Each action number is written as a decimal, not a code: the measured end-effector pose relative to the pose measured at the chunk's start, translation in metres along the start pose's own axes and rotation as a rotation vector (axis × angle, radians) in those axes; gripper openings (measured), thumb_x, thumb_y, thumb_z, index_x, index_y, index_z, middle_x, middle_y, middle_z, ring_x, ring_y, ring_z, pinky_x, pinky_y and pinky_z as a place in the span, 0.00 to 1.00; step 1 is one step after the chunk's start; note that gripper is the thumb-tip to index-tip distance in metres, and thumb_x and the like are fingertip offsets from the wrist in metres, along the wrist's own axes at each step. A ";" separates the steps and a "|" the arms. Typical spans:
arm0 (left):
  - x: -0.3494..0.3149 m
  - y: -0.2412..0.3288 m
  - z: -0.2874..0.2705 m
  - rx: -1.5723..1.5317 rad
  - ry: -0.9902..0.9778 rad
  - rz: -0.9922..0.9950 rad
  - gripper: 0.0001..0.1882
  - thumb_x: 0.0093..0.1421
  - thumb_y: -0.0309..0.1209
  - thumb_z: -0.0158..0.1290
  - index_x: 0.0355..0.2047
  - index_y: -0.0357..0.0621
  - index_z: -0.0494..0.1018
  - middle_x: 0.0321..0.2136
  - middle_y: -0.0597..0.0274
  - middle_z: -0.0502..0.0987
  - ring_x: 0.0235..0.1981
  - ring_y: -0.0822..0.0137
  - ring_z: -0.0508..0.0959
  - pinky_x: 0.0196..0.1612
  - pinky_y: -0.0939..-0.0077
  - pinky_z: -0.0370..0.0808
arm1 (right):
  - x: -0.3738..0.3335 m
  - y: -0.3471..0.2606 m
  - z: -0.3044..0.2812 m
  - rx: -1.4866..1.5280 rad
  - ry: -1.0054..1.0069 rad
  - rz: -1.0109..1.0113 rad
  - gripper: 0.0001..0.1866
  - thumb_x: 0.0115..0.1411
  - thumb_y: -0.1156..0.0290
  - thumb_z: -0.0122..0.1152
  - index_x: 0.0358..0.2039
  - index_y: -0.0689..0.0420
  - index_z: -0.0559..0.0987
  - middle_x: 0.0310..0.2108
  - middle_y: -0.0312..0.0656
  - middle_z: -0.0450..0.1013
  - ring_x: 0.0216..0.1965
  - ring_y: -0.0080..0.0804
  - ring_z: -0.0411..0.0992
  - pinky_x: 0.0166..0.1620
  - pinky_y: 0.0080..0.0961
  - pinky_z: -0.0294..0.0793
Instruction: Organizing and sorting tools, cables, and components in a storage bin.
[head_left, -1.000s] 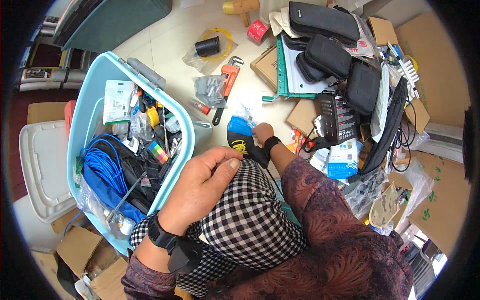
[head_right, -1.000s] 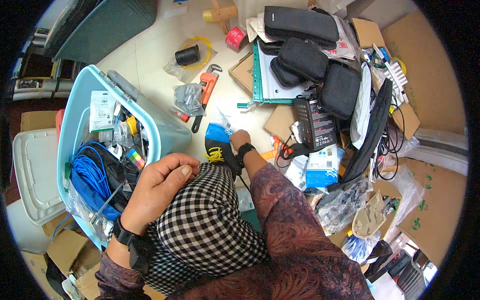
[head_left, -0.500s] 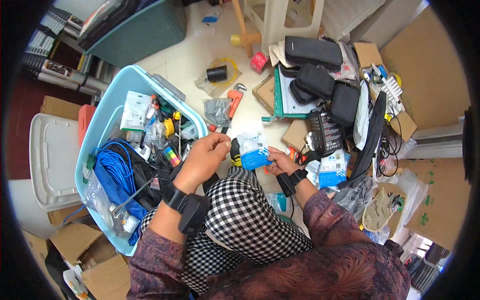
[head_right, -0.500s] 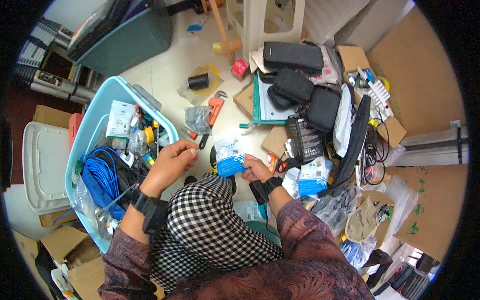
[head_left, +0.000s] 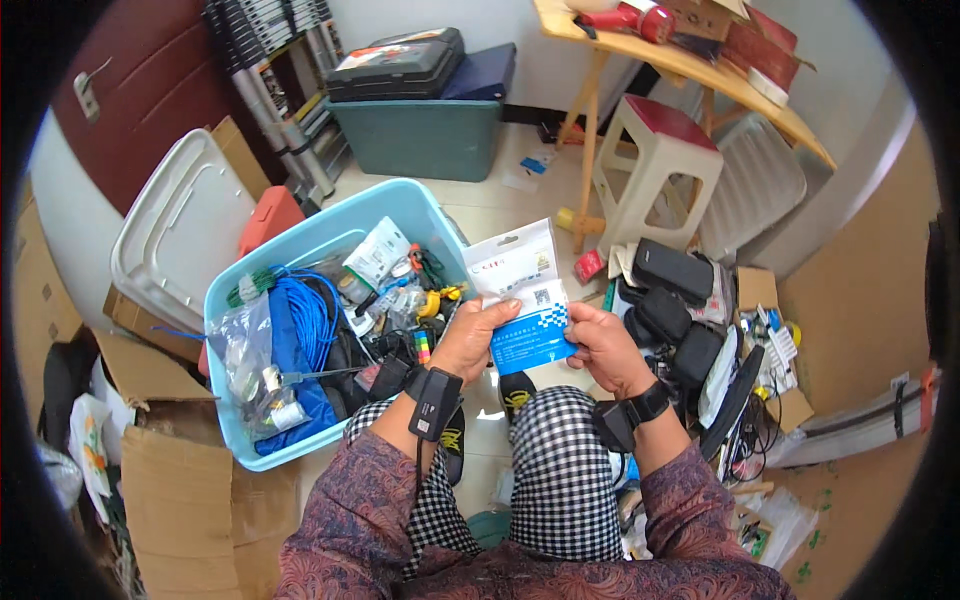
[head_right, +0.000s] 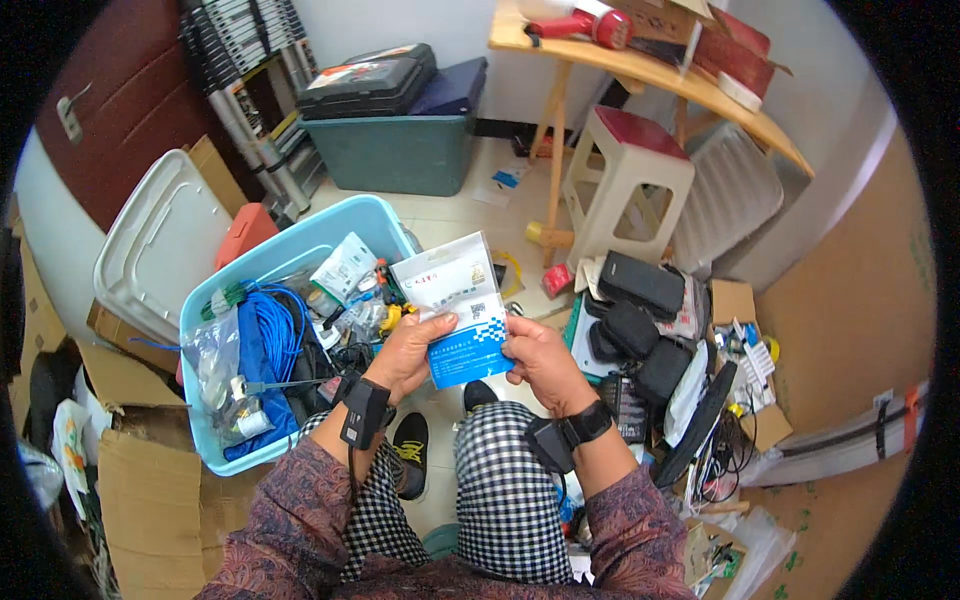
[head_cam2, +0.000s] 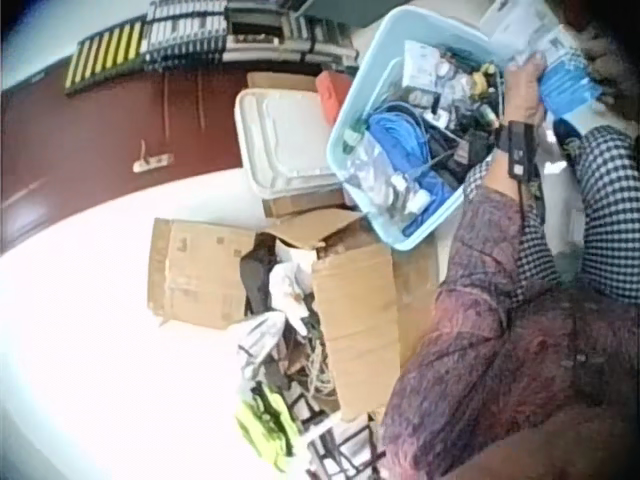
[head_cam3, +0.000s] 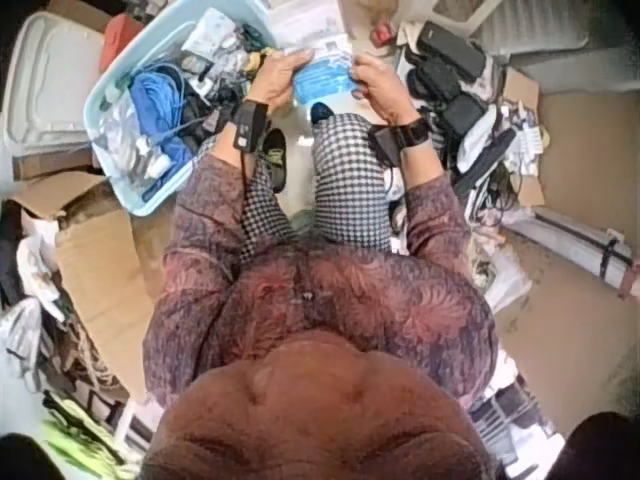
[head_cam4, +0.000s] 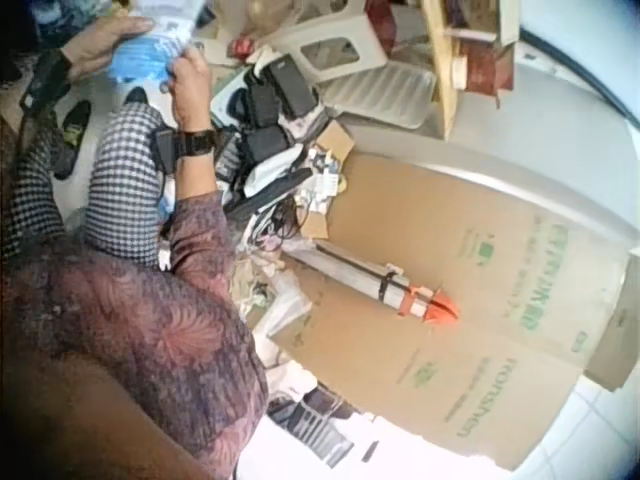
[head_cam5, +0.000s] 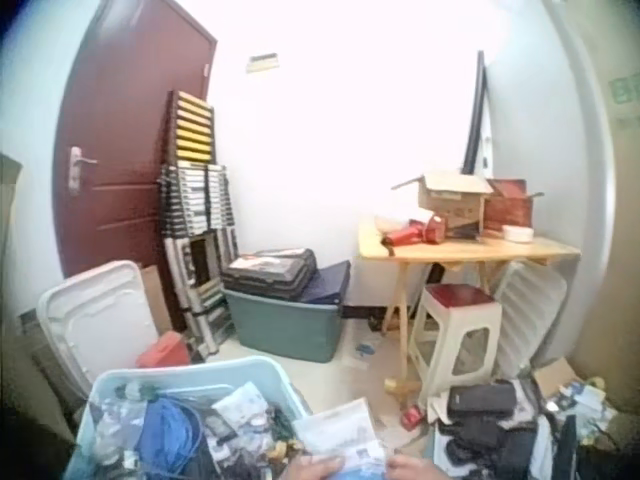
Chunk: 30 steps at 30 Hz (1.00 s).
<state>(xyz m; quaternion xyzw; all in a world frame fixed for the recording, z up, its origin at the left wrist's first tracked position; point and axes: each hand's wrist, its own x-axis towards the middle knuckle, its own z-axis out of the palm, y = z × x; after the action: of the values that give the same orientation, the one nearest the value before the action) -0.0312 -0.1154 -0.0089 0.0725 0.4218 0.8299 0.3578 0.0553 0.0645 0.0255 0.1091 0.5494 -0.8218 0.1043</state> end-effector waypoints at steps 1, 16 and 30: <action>-0.005 0.006 -0.006 0.010 0.051 0.020 0.19 0.58 0.28 0.52 0.49 0.35 0.66 0.42 0.58 0.75 0.41 0.68 0.76 0.46 0.74 0.74 | 0.004 -0.002 0.010 -0.034 0.064 0.000 0.17 0.55 0.76 0.49 0.46 0.63 0.72 0.25 0.29 0.67 0.17 0.14 0.58 0.22 0.12 0.61; -0.021 0.014 0.004 -0.244 -0.346 -0.050 0.25 0.54 0.20 0.45 0.55 0.38 0.59 0.48 0.58 0.71 0.48 0.67 0.73 0.52 0.71 0.69 | 0.019 -0.035 0.087 -1.252 0.283 -0.834 0.15 0.53 0.77 0.49 0.42 0.63 0.71 0.34 0.52 0.69 0.35 0.48 0.69 0.39 0.36 0.69; 0.009 -0.009 -0.004 -0.208 -0.016 0.036 0.14 0.62 0.34 0.45 0.44 0.40 0.70 0.40 0.62 0.75 0.39 0.71 0.76 0.43 0.75 0.74 | 0.048 0.007 0.077 -1.016 0.192 -0.614 0.25 0.57 0.71 0.53 0.55 0.65 0.63 0.45 0.57 0.69 0.41 0.47 0.72 0.45 0.35 0.71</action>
<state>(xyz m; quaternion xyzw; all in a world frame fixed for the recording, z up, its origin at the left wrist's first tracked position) -0.0348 -0.1083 -0.0196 0.0491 0.3291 0.8750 0.3518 0.0064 -0.0123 0.0337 -0.0442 0.8867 -0.4356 -0.1488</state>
